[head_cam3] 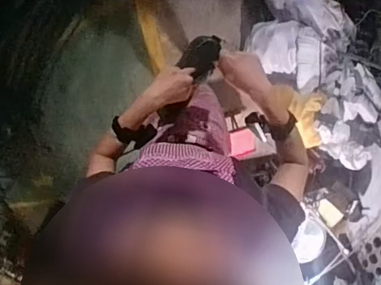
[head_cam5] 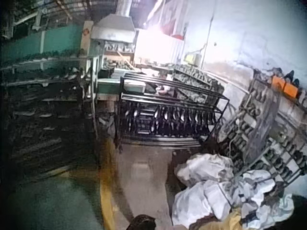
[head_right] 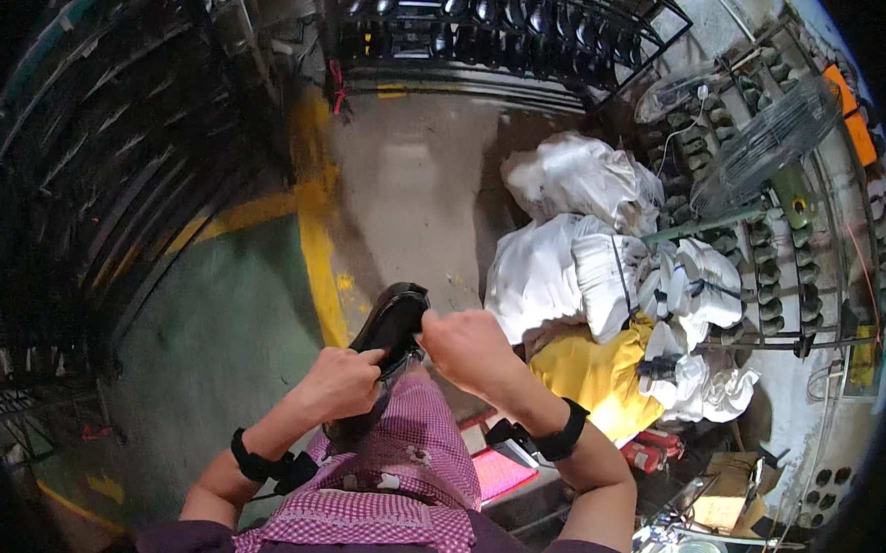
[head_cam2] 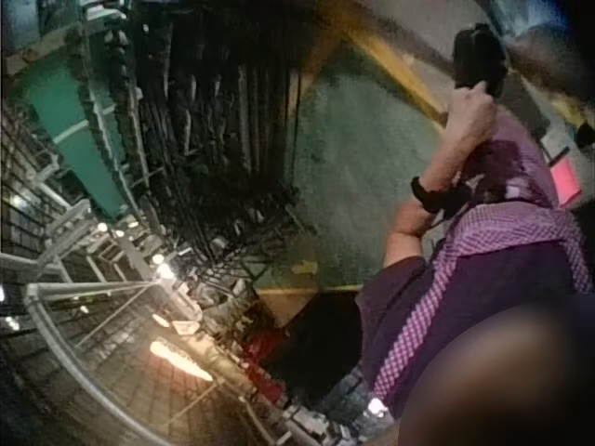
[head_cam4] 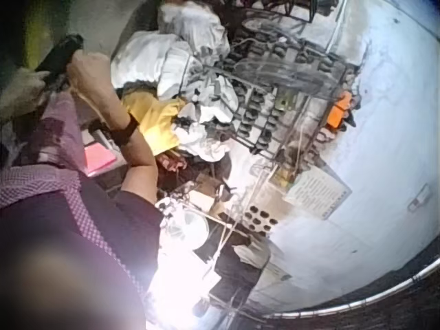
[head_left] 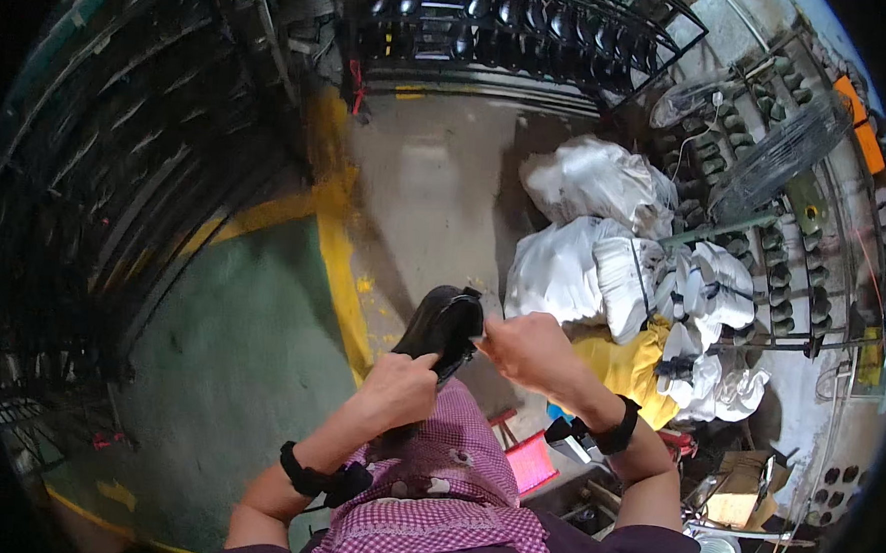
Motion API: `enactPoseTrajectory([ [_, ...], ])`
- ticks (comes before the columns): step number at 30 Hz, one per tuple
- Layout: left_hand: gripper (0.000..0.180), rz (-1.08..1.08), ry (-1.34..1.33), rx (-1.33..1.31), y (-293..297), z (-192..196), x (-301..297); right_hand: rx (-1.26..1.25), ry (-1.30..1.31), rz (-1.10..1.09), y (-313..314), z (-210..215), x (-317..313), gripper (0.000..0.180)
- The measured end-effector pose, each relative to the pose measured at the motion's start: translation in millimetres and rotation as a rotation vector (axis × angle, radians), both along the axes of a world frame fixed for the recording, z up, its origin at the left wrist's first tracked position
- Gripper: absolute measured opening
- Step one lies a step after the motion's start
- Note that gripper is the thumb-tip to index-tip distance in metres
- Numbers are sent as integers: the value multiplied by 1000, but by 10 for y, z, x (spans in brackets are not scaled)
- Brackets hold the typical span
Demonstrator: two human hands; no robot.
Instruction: Polishing and inspecting black leather shoes in a manufacturing facility.
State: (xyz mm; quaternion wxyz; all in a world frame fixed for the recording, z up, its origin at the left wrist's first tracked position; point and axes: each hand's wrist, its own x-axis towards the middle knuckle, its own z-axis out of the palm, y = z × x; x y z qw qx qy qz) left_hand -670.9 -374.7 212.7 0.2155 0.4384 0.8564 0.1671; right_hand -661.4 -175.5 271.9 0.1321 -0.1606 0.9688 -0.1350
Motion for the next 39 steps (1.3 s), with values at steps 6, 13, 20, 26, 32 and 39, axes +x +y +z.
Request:
enactPoseTrajectory([
  [6, 21, 224, -128, 276, 185, -85, -857, -819, 44, -708, 613, -433, -568, 34],
  [13, 19, 828, -558, 651, 866, -164, -2148, -944, -119, -691, 1066, -1230, -997, 58],
  [20, 17, 945, -484, 814, 1638, 32, -3004, -630, -239, -712, 1600, -1002, -2163, 92],
  [26, 36, 865, -533, 1083, 1850, 28, -3773, -1344, -376, -736, 1813, -1418, -3009, 65],
  [32, 34, 1093, -567, 841, 1243, -853, -4484, -1488, -228, -1015, 2040, -2030, -4284, 48],
  [39, 31, 1766, -1049, 458, 532, -2255, -4336, -1241, 113, -996, 2296, -2372, -6440, 32],
])
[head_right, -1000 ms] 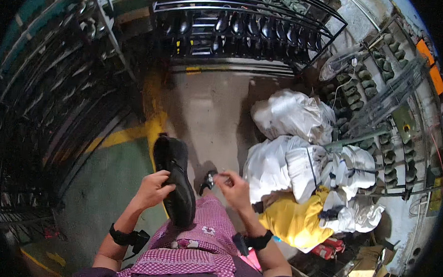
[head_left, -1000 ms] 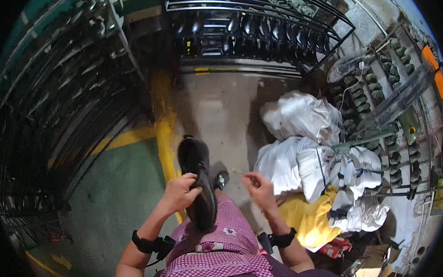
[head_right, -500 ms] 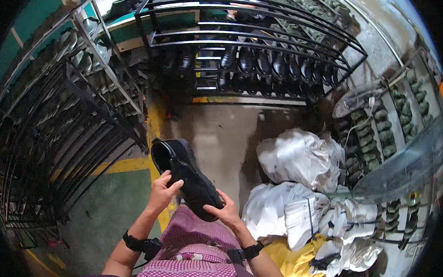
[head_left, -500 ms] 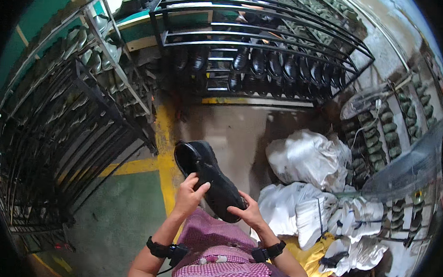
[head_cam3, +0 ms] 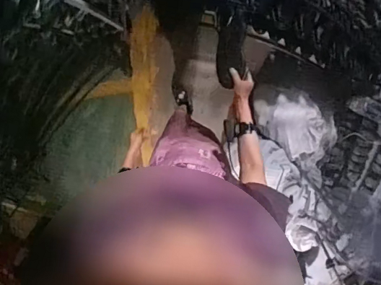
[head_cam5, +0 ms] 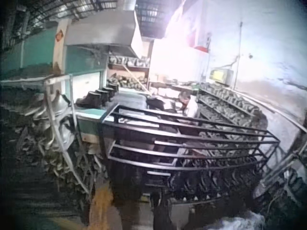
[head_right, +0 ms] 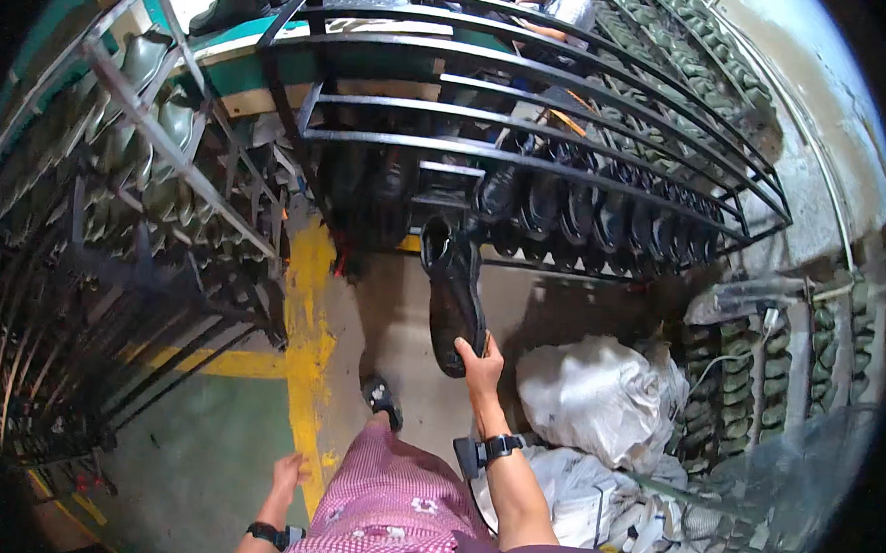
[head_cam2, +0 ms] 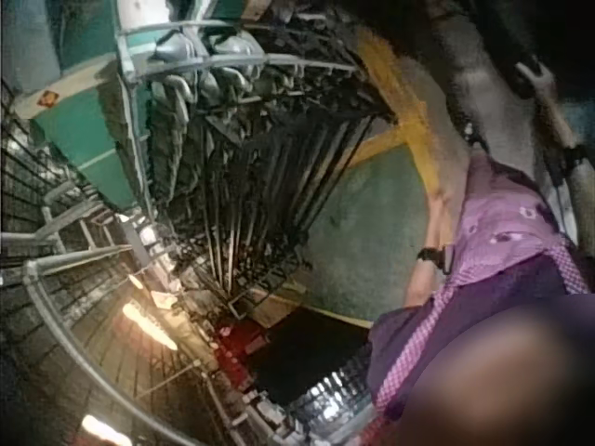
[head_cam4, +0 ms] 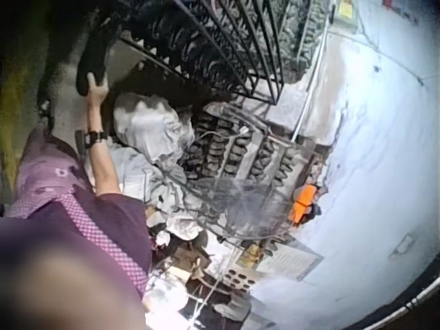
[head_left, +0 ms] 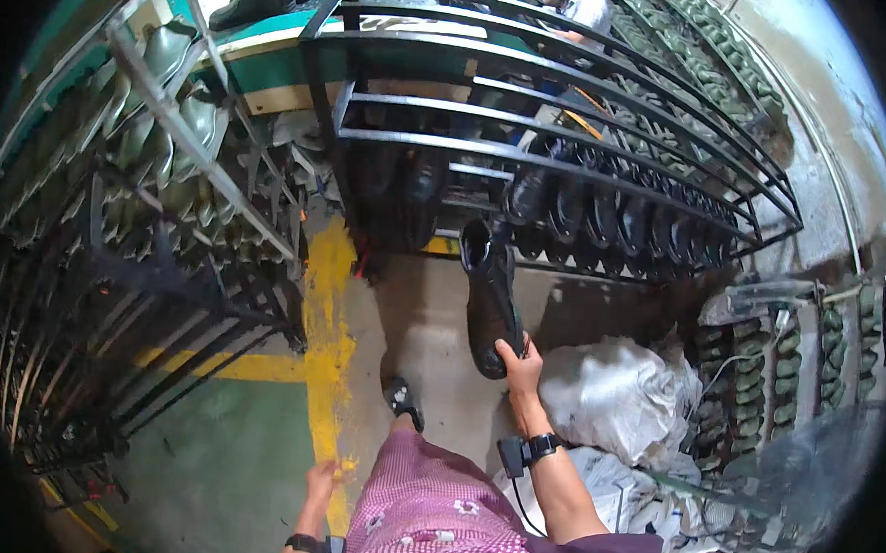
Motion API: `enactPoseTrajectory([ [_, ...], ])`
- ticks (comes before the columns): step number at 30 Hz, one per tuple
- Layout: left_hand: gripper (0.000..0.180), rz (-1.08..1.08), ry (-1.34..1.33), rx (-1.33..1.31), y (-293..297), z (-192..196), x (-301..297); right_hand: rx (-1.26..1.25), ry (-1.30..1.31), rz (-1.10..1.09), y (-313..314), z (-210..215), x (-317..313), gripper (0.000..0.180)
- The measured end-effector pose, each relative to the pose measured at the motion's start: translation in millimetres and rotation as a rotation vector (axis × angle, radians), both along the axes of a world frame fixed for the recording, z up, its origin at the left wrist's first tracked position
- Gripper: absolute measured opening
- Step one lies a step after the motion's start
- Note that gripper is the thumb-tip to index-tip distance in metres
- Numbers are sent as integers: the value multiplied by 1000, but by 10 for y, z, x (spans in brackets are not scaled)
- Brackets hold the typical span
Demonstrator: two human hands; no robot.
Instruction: Polishing and inspecting black leather shoes in a manufacturing facility.
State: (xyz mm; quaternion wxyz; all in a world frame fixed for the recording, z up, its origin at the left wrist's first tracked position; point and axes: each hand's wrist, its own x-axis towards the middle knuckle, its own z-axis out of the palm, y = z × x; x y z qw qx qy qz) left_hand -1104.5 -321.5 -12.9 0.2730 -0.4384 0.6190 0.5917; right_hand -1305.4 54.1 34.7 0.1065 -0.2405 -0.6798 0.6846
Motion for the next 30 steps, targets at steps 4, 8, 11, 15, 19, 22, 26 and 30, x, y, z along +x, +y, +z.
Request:
enactPoseTrajectory([
  [4, 31, 254, -198, 16, -282, -312, 115, 240, -47, -41, 8, -147, -1072, 34],
  [8, 33, 219, -210, -24, -292, -271, -346, -40, 52, -80, 6, -378, -1970, 26],
  [11, 34, 245, -134, -29, -193, -200, -728, -22, 115, -33, 25, -428, -2563, 29],
  [15, 30, 151, -120, 17, 177, -95, -1450, 470, -31, -189, 778, -1185, -3094, 48],
  [19, 25, 309, 41, 15, 599, 130, -1821, 471, -328, 23, 725, -853, -2757, 39],
  [22, 24, 468, 343, 154, 1120, 353, -2612, -42, -148, -577, 1369, -814, -2218, 29],
  [26, 59, 312, 471, 260, 1791, 921, -4178, -296, 140, -904, 2699, -60, -2195, 53],
  [30, 69, 563, 547, 396, 2493, 1361, -5327, -154, 227, -849, 3654, 643, -2642, 76],
])
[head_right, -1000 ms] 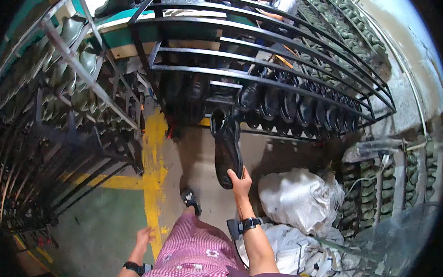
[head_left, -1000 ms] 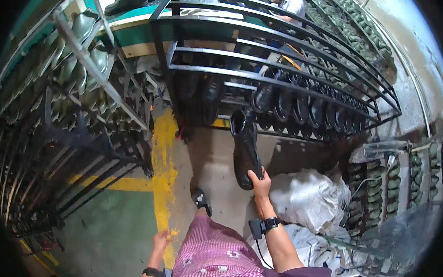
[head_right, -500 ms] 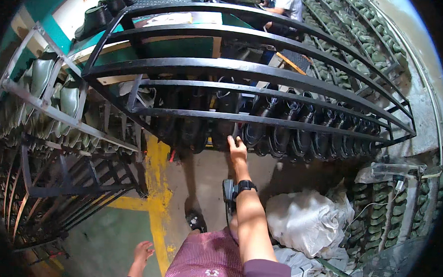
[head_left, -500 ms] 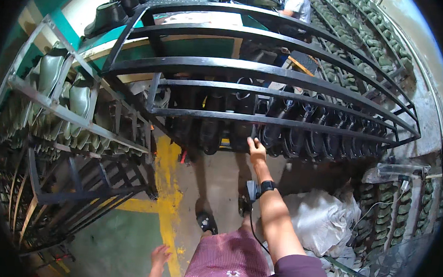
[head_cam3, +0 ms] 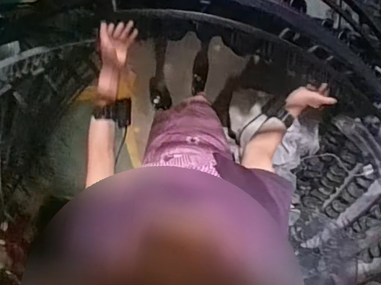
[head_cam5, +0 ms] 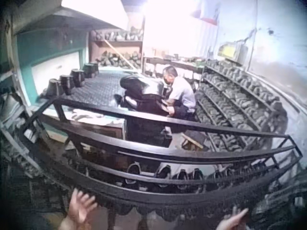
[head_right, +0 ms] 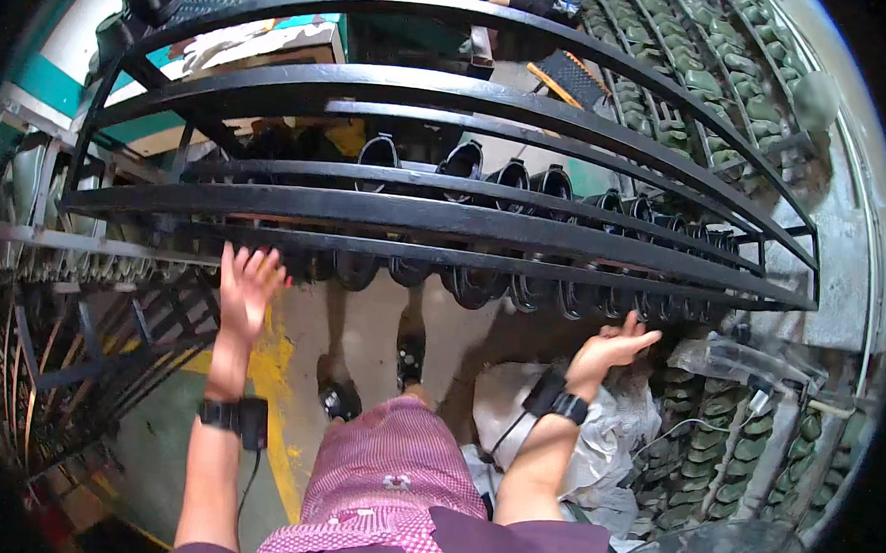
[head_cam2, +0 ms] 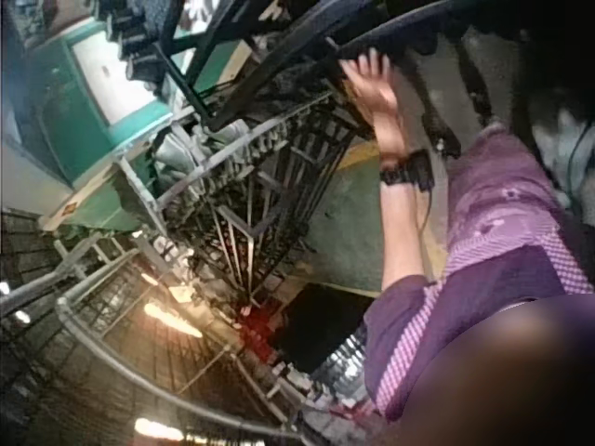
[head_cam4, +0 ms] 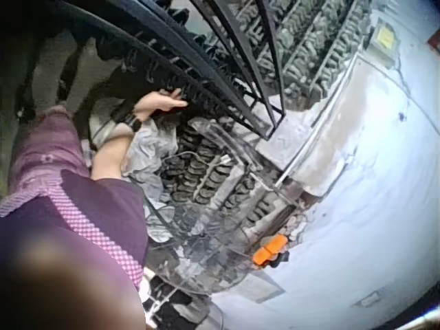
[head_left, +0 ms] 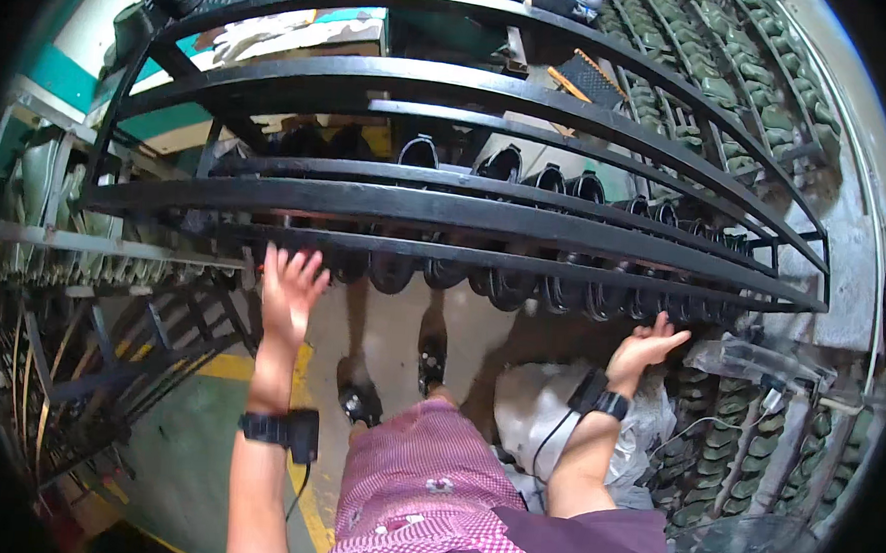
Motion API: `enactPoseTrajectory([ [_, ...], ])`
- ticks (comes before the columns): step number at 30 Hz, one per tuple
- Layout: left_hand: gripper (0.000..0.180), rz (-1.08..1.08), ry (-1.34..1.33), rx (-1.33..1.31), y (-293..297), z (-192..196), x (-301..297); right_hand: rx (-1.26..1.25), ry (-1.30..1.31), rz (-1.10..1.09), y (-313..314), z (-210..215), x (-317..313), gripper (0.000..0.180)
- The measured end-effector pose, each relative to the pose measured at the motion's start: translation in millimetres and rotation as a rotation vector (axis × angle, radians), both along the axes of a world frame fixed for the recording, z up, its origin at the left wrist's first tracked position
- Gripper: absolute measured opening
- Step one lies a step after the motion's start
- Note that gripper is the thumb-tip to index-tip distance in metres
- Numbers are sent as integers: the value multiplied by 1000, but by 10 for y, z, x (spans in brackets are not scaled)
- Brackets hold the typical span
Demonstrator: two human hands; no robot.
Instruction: Polishing and inspecting black leather shoes in a manufacturing facility.
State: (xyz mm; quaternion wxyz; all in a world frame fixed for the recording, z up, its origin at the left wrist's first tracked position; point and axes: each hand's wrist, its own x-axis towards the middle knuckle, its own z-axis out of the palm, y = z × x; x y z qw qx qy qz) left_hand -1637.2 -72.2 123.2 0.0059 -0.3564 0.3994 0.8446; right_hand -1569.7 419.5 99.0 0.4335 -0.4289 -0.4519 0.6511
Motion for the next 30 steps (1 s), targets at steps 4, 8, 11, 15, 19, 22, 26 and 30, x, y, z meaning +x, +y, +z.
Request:
enactPoseTrajectory([
  [4, 64, 4, -88, -153, 80, -267, -341, 278, -160, 39, 566, 245, -413, 55],
  [8, 38, 22, -20, -55, 209, -330, -547, 462, -442, -113, 1207, -49, -729, 44],
  [11, 32, 79, 26, -80, 249, -356, -522, 558, -999, -253, 1047, -9, -803, 36],
  [15, 26, 137, 33, -116, 222, -462, -379, 381, -840, -496, 884, -62, -780, 35],
  [19, 25, 189, 76, -101, 285, -381, -15, 1179, -1385, 438, 1367, -534, -277, 39],
  [22, 23, 228, 32, -181, 210, -346, 444, 1115, -1342, 559, 1234, -826, -152, 36],
  [26, 15, 294, 212, -75, 147, -469, 985, 1757, -495, 491, 2884, -816, 201, 33],
  [30, 29, 322, 49, -295, 35, -549, 1900, 461, -372, 392, 1249, -1114, 650, 36],
])
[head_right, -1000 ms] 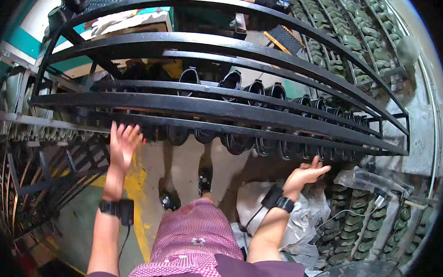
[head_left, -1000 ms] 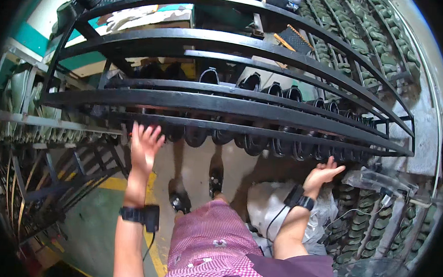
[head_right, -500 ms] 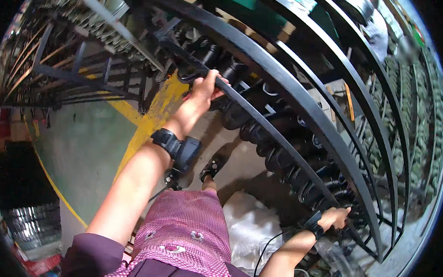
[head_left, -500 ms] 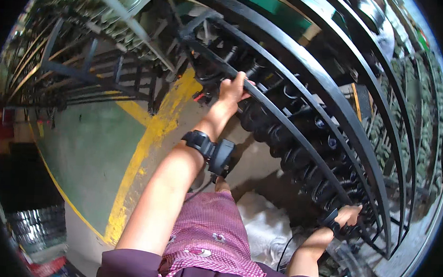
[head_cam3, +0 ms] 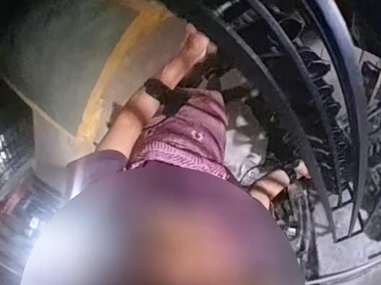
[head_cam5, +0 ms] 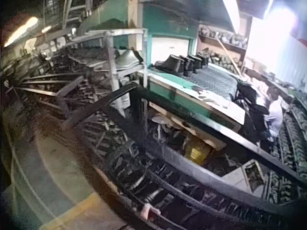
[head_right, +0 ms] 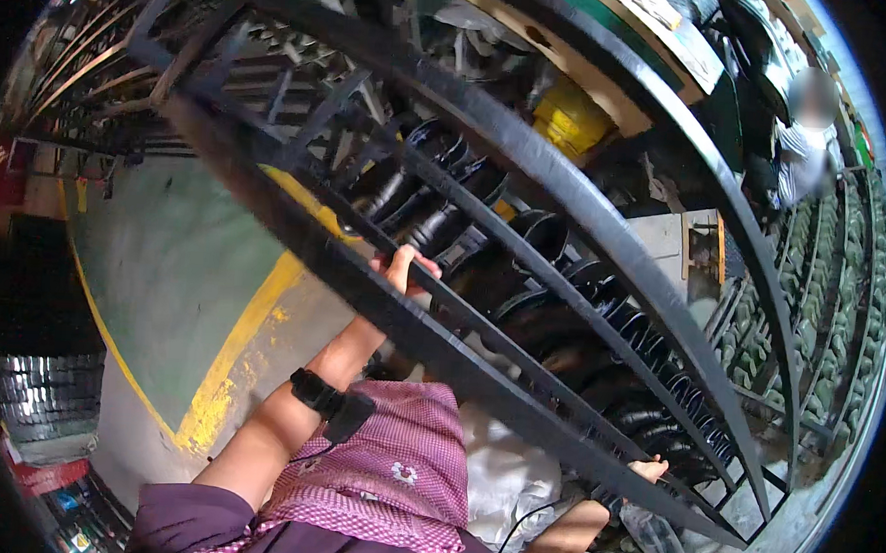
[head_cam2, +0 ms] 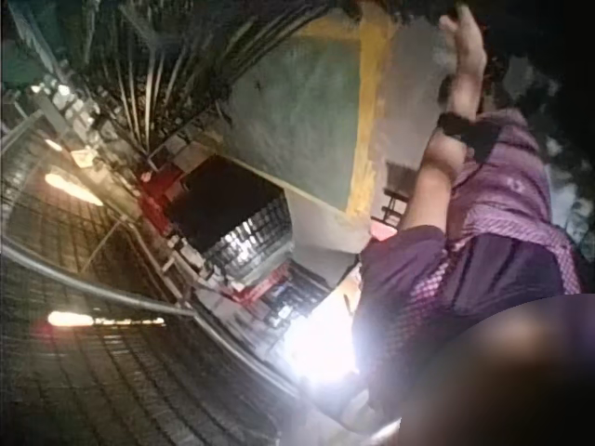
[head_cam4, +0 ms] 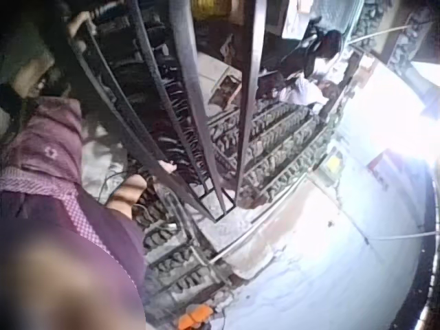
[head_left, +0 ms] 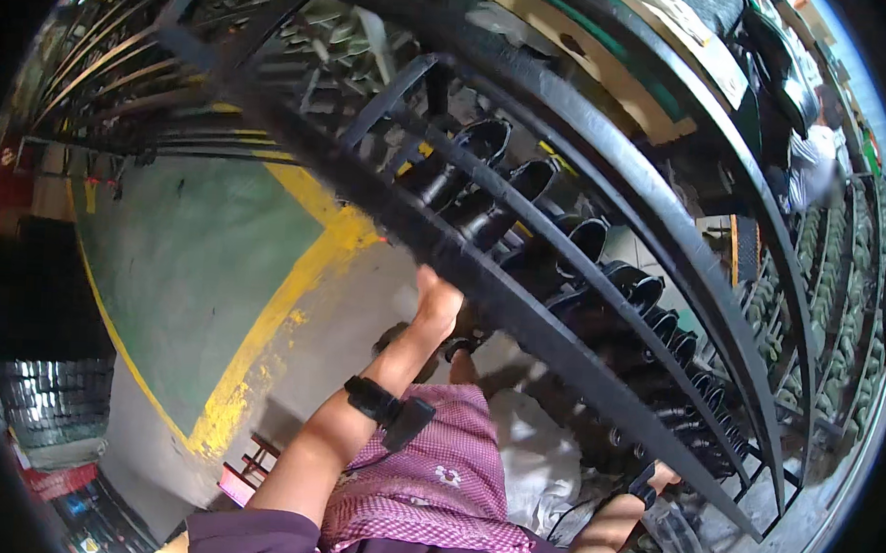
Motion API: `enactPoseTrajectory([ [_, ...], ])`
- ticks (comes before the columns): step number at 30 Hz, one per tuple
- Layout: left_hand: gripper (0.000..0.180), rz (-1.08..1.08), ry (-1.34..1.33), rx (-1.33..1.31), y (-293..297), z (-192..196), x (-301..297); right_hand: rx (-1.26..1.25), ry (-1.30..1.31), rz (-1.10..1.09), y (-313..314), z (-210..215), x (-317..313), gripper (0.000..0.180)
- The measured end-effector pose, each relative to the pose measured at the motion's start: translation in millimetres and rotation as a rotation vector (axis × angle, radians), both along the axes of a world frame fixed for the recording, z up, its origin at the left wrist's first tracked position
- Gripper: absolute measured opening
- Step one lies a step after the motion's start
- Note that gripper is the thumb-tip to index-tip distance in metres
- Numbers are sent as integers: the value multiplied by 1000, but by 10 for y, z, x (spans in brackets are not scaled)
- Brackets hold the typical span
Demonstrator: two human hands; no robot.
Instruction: Polishing and inspecting black leather shoes in a manufacturing facility.
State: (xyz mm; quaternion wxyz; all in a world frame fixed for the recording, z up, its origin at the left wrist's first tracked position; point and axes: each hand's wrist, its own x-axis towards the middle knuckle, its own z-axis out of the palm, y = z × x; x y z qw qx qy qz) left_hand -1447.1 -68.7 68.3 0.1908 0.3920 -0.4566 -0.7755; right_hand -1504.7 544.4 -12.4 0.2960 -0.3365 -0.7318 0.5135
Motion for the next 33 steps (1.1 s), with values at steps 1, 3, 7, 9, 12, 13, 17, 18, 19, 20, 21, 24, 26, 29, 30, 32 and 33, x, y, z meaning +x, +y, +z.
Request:
enactPoseTrajectory([
  [1, 35, 9, -4, 163, -45, 118, 187, -256, 2, -113, -584, 420, 37, 39],
  [3, 34, -81, -21, 222, -104, 212, 518, -45, -217, -291, -392, 487, 119, 38],
  [7, 35, 6, -40, 163, -179, 94, 1149, -17, -339, -272, -990, 784, 293, 37],
  [9, 30, 79, 3, 189, -192, 139, 1391, 6, -430, -275, -1326, 1011, 449, 37],
  [12, 32, 67, -50, 142, -183, 143, 1680, 0, -425, -240, -1032, 1075, 499, 36],
  [13, 33, 65, -64, 171, -168, 156, 1788, -18, -407, -209, -1046, 1064, 505, 36],
  [17, 27, 211, -92, 154, -12, 187, 2048, -79, -361, -72, -1131, 985, 426, 34],
  [18, 25, 238, -93, 163, 28, 200, 2129, -92, -356, -36, -1088, 975, 444, 34],
  [19, 25, 251, -96, 165, 62, 219, 2198, -106, -347, -4, -1098, 952, 478, 34],
  [20, 25, 275, -133, 175, 98, 245, 2271, -120, -340, 28, -1119, 929, 517, 33],
  [21, 24, 300, -169, 186, 137, 261, 2350, -134, -332, 61, -1148, 908, 557, 33],
  [24, 25, 389, -148, 235, 246, 199, 2589, -179, -296, 173, -1337, 847, 537, 32],
  [26, 25, 435, -151, 235, 310, 212, 2746, -202, -280, 246, -1442, 817, 605, 31],
  [29, 27, 442, -125, 203, 307, 261, 3039, -248, -252, 343, -1595, 765, 904, 30],
  [30, 26, 470, -117, 156, 304, 243, 3176, -263, -236, 366, -1566, 751, 835, 30],
  [32, 25, 475, -121, 35, 288, 219, 3383, -274, -182, 379, -1642, 727, 833, 29],
  [33, 25, 462, -136, -46, 252, 220, 3520, -274, -151, 378, -1362, 699, 840, 28],
])
